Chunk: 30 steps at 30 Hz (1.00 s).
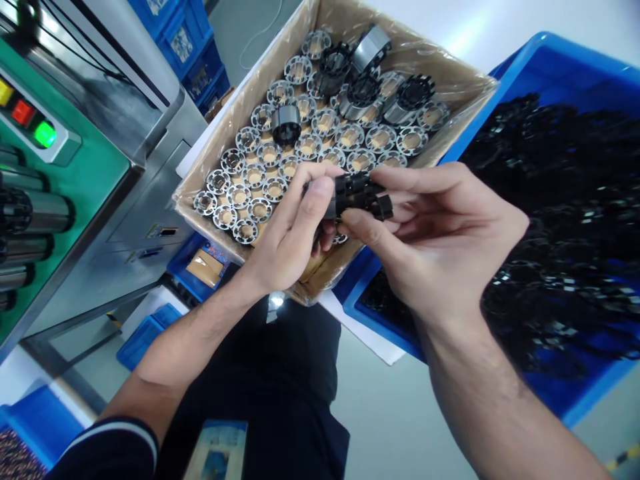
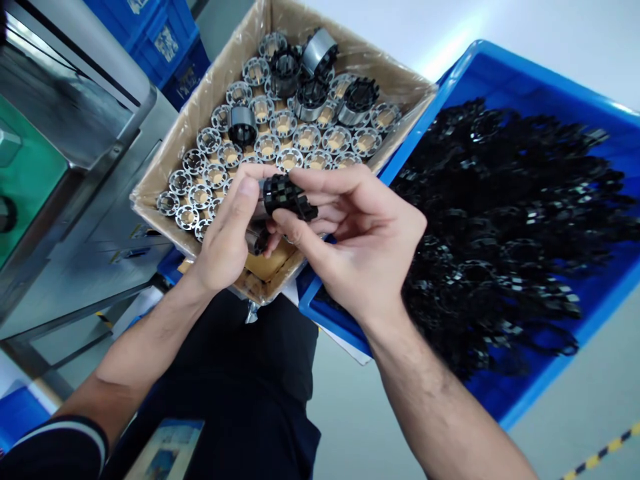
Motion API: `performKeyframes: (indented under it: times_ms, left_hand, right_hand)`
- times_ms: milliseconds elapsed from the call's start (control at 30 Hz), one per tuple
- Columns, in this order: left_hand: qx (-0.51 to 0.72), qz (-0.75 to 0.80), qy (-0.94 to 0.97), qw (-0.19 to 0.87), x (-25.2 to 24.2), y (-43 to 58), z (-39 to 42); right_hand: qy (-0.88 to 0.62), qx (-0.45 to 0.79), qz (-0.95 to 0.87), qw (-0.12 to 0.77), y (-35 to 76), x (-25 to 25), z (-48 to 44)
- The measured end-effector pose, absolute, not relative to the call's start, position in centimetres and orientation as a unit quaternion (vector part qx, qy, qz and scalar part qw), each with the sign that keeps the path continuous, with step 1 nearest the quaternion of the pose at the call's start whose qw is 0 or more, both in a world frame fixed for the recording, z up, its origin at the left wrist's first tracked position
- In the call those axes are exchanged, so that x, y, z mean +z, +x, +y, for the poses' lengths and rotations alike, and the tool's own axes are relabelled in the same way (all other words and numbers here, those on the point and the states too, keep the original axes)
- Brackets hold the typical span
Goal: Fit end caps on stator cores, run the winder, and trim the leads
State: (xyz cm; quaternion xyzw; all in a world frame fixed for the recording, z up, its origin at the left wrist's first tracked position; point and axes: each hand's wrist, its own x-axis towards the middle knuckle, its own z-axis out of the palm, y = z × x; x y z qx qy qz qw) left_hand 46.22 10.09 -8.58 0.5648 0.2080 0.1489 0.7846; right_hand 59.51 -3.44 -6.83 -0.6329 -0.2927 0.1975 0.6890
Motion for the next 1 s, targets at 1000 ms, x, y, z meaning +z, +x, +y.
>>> performKeyframes:
  times_ms: [1000]
  left_hand:
    - [0.183, 0.196, 0.622, 0.735, -7.7, 45.9, 11.8]
  right_hand:
    - [-0.565, 0.208, -0.293, 0.743, 60.5, -7.1, -3.4]
